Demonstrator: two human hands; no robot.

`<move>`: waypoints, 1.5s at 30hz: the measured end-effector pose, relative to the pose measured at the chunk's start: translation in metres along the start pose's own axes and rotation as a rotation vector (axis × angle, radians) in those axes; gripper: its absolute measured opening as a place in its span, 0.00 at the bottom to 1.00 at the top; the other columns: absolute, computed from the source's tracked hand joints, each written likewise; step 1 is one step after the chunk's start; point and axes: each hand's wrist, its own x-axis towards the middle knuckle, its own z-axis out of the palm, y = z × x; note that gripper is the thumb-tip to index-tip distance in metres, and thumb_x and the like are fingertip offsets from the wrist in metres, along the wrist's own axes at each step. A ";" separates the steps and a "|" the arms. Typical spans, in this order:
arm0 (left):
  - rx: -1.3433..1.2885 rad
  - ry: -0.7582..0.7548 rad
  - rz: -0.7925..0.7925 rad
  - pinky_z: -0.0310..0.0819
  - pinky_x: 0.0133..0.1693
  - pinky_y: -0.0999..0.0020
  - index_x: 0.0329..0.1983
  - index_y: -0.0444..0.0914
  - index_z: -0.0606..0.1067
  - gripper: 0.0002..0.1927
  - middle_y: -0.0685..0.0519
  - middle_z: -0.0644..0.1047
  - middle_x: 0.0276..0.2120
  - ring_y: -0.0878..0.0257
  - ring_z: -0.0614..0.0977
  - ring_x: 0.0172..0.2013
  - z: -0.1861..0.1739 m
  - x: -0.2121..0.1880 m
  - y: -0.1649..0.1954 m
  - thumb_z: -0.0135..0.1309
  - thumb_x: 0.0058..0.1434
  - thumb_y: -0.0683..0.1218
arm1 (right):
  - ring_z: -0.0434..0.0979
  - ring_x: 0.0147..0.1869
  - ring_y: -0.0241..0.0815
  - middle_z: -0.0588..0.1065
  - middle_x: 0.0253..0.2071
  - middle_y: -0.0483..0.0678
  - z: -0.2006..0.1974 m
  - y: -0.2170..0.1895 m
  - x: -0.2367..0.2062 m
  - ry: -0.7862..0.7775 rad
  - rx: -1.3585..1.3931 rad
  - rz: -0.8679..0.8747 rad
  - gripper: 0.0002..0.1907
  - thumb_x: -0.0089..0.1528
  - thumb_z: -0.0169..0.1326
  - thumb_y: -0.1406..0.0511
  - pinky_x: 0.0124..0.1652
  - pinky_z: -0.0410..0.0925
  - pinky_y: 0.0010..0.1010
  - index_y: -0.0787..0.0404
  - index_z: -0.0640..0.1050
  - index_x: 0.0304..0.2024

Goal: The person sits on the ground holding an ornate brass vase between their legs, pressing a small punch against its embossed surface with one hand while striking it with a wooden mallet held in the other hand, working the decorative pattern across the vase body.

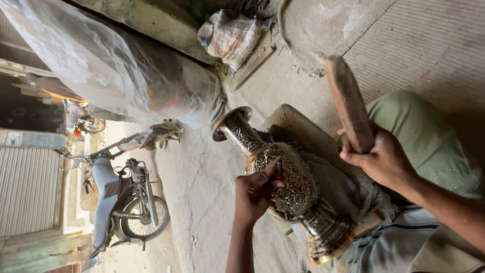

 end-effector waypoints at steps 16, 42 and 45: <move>0.019 0.020 0.006 0.81 0.42 0.73 0.58 0.37 0.79 0.20 0.51 0.84 0.40 0.67 0.83 0.40 0.006 0.002 -0.013 0.57 0.65 0.29 | 0.79 0.31 0.33 0.83 0.42 0.41 -0.005 0.017 -0.008 -0.184 -0.430 0.179 0.17 0.55 0.60 0.74 0.35 0.76 0.32 0.55 0.78 0.45; -0.140 -0.002 -0.171 0.80 0.43 0.69 0.53 0.30 0.80 0.15 0.48 0.84 0.40 0.67 0.82 0.39 0.009 0.007 -0.002 0.55 0.64 0.31 | 0.75 0.26 0.45 0.77 0.28 0.49 -0.002 0.003 -0.015 -0.103 -0.283 0.376 0.14 0.61 0.60 0.69 0.28 0.72 0.39 0.51 0.79 0.48; 0.043 -0.017 -0.104 0.80 0.44 0.69 0.51 0.30 0.82 0.12 0.47 0.85 0.39 0.66 0.83 0.40 0.007 0.007 -0.007 0.56 0.65 0.32 | 0.81 0.27 0.33 0.80 0.30 0.39 0.001 0.001 -0.017 -0.190 -0.497 0.218 0.20 0.61 0.56 0.70 0.31 0.73 0.30 0.44 0.80 0.53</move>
